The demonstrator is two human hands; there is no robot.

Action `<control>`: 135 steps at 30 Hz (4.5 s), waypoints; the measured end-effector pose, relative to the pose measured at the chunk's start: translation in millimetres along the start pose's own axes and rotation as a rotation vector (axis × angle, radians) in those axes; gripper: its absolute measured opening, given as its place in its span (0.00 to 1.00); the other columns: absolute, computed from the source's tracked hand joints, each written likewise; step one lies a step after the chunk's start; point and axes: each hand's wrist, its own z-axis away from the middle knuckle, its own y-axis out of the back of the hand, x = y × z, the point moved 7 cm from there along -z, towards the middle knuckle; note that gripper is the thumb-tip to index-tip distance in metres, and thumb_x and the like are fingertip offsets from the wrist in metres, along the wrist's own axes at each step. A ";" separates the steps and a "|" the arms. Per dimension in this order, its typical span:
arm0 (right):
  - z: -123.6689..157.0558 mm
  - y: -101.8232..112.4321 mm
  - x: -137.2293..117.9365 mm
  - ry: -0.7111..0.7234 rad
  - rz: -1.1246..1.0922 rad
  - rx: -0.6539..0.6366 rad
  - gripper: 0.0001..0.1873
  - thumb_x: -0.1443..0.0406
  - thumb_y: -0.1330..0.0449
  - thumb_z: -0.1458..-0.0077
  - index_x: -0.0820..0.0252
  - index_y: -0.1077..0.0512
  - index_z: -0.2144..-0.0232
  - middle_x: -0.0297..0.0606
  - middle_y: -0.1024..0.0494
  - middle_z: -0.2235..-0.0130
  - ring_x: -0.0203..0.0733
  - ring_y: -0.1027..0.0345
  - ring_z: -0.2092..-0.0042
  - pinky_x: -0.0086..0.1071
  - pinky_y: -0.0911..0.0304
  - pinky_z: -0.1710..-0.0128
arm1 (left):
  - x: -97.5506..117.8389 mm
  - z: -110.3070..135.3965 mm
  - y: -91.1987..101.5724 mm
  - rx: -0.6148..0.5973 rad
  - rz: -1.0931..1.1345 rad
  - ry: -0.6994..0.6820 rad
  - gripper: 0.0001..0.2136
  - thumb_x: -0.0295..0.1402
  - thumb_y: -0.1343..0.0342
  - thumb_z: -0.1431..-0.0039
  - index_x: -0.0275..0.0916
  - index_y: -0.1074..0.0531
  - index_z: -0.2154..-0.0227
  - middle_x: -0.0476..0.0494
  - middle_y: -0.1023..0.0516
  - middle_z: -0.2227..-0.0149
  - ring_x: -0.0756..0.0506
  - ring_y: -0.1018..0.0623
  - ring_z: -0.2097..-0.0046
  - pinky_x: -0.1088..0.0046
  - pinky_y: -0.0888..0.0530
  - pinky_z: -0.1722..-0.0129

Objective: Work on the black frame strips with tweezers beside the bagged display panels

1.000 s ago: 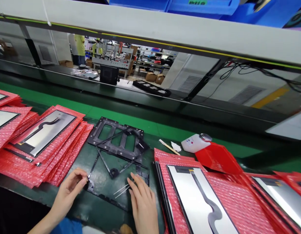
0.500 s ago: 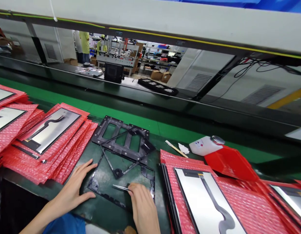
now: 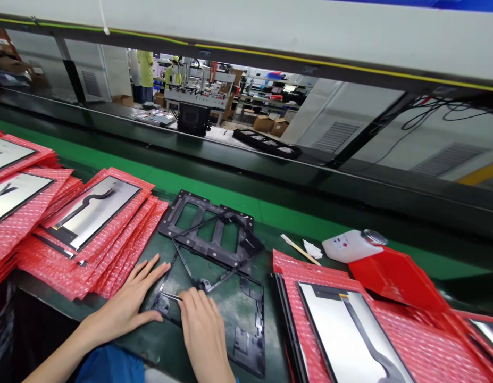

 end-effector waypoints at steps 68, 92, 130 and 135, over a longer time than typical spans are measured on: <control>7.0 4.3 14.0 -0.113 -0.161 0.217 0.11 0.67 0.53 0.35 0.56 0.33 0.54 0.41 0.27 0.54 0.43 0.32 0.53 0.35 0.34 0.55 | 13.6 4.3 2.9 0.010 -0.255 -0.220 0.26 0.47 0.46 0.40 0.49 0.40 0.40 0.45 0.40 0.37 0.33 0.47 0.34 0.35 0.51 0.39; -11.3 -11.5 -2.4 -0.072 0.032 0.046 0.11 0.71 0.56 0.37 0.56 0.36 0.65 0.37 0.31 0.64 0.45 0.35 0.62 0.35 0.38 0.67 | 25.5 21.1 5.6 0.123 -0.322 -0.326 0.16 0.36 0.45 0.38 0.37 0.32 0.49 0.41 0.24 0.51 0.39 0.34 0.39 0.47 0.43 0.36; -30.3 -16.5 0.0 -0.049 0.095 0.042 0.11 0.72 0.57 0.38 0.55 0.37 0.67 0.36 0.32 0.65 0.42 0.34 0.63 0.30 0.37 0.69 | 22.3 10.9 2.5 0.008 -0.300 -0.352 0.19 0.34 0.43 0.40 0.33 0.35 0.47 0.36 0.36 0.39 0.40 0.39 0.36 0.57 0.36 0.38; -28.4 -22.3 -0.2 -0.047 0.125 0.019 0.11 0.73 0.57 0.39 0.56 0.38 0.68 0.36 0.32 0.65 0.42 0.34 0.64 0.32 0.39 0.68 | 22.6 10.0 1.0 0.020 -0.247 -0.352 0.17 0.34 0.43 0.41 0.34 0.33 0.51 0.34 0.34 0.40 0.40 0.37 0.37 0.58 0.36 0.38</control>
